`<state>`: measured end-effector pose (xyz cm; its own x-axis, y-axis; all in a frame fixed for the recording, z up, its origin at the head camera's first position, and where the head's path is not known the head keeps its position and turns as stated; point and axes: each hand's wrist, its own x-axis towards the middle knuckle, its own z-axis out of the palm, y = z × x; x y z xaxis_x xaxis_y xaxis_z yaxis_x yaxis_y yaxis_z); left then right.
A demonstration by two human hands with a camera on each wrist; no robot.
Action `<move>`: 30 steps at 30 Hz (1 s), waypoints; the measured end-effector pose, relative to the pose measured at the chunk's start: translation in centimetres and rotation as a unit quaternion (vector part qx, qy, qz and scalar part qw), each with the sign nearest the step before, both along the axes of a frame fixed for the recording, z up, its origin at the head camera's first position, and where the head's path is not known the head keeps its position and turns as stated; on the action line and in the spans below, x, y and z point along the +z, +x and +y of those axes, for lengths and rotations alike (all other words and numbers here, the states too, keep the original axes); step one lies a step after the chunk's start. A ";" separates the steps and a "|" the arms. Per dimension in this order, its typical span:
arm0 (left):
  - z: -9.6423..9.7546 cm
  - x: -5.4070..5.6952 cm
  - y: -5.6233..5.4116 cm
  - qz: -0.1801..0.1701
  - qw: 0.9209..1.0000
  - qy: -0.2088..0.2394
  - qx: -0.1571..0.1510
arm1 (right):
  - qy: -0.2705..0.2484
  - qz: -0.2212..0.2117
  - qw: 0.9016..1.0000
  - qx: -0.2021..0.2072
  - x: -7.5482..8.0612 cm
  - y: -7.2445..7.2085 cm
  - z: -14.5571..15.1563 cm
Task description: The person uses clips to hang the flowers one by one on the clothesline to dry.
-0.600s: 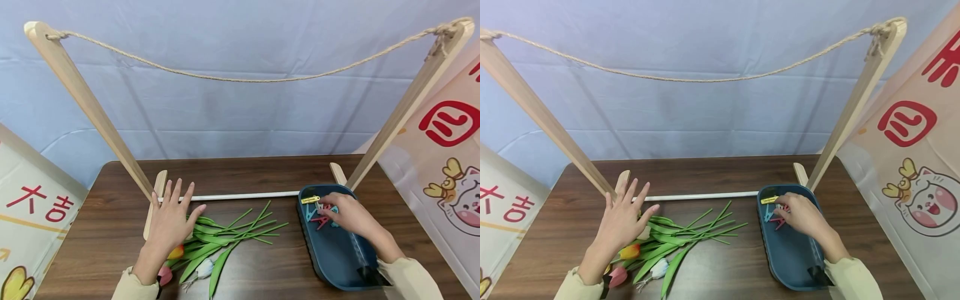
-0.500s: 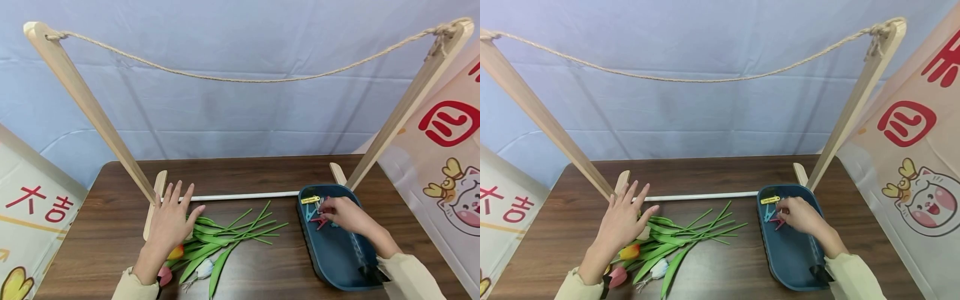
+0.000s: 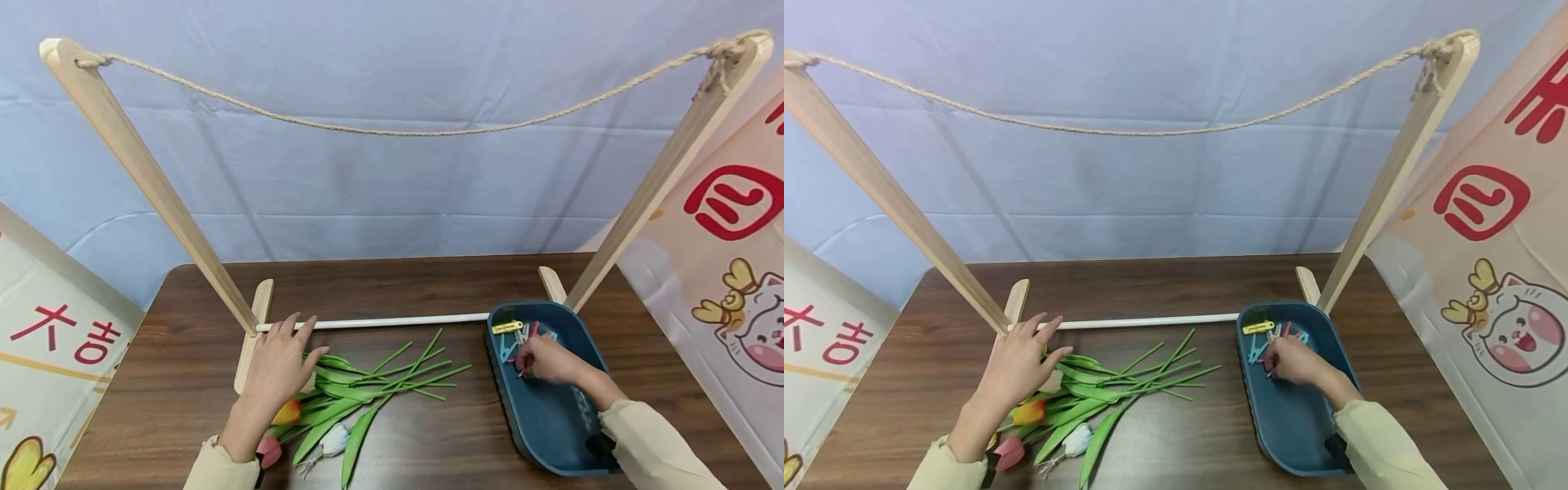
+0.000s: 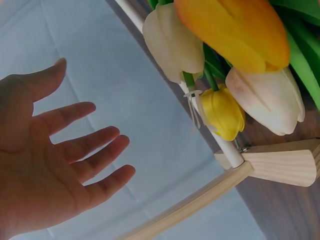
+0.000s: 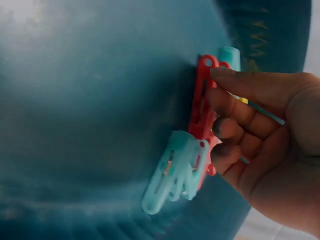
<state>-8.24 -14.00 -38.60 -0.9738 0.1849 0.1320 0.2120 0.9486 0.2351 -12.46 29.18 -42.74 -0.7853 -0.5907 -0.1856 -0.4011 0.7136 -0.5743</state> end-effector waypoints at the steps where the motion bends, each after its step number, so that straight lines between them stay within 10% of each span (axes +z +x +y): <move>1: 0.0 -0.1 0.0 0.001 1.000 -0.001 -0.002 | 0.004 0.006 1.000 0.001 -0.1 0.0 0.0; 9: 0.5 -0.6 0.0 0.004 1.000 0.003 -0.012 | 0.011 0.010 1.000 -0.007 0.7 0.0 -0.1; 21: 2.4 0.5 -0.5 -0.028 0.999 0.021 -0.028 | -0.052 0.038 0.996 -0.056 6.5 -0.8 -0.4; 30: 7.0 1.5 -0.8 -0.008 0.991 0.059 -0.117 | -0.148 0.055 0.987 -0.012 9.3 -0.5 -4.7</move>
<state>-9.07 -7.03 -37.14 -0.9079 0.3911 0.1508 0.4191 0.8393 0.3463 -12.96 24.46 -33.49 -0.8056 -0.5872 0.0791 -0.4576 0.5317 -0.7127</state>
